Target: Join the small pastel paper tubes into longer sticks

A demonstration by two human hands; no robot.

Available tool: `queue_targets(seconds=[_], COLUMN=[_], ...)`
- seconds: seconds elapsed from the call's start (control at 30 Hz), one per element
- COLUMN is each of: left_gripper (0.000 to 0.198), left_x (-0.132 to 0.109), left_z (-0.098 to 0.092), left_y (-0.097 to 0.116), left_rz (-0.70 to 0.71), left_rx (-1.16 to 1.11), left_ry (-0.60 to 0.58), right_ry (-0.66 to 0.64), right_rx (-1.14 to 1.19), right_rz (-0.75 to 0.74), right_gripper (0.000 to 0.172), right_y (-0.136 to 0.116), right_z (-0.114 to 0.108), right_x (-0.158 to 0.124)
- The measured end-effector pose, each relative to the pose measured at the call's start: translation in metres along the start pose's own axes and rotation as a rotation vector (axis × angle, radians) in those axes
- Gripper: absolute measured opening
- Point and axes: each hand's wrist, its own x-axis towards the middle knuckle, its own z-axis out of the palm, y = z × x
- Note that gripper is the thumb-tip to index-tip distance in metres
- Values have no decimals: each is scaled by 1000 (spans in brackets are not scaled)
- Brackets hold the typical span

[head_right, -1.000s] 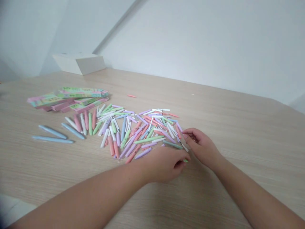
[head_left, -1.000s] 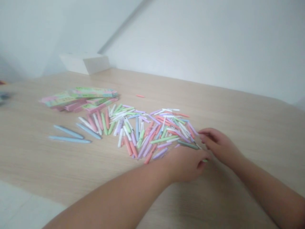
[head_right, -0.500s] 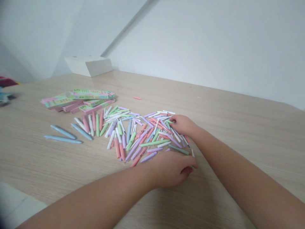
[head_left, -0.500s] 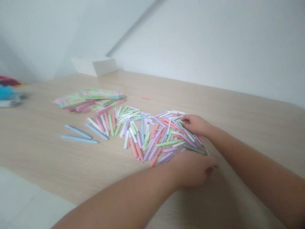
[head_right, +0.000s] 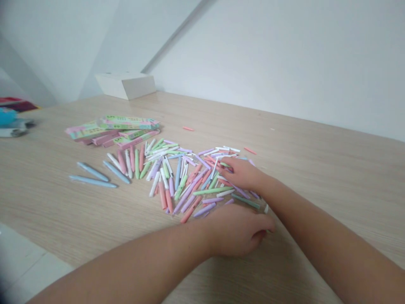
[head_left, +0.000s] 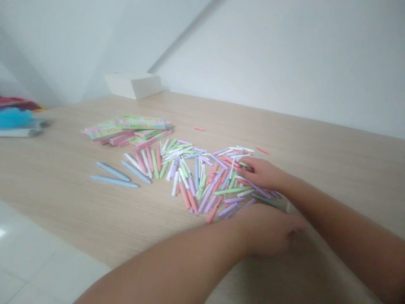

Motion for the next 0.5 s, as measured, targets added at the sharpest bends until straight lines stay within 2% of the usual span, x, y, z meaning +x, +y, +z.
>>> queue_targets(seconds=[0.1,0.2,0.27,0.37,0.5], left_gripper=[33,33,33,33,27], left_x=[1,2,3,4,4], left_z=[2,4,6,8,7], left_y=[-1,-2,-3,-4,-5], left_rz=[25,51,72,99,103], left_rx=[-14,-28,-14,1,1], left_ry=[1,20,23,20,12], right_ry=[-27,67,89,26,-64], right_rx=[-54,-79,-87,-121,-166], right_rz=[-65,-60,-131,-267,-335], right_gripper=[32,26,28,24,23], right_y=[-3,3,2,-7,-17], right_z=[2,4,2,-1,-3], right_x=[-10,-16,-17,-15,-7])
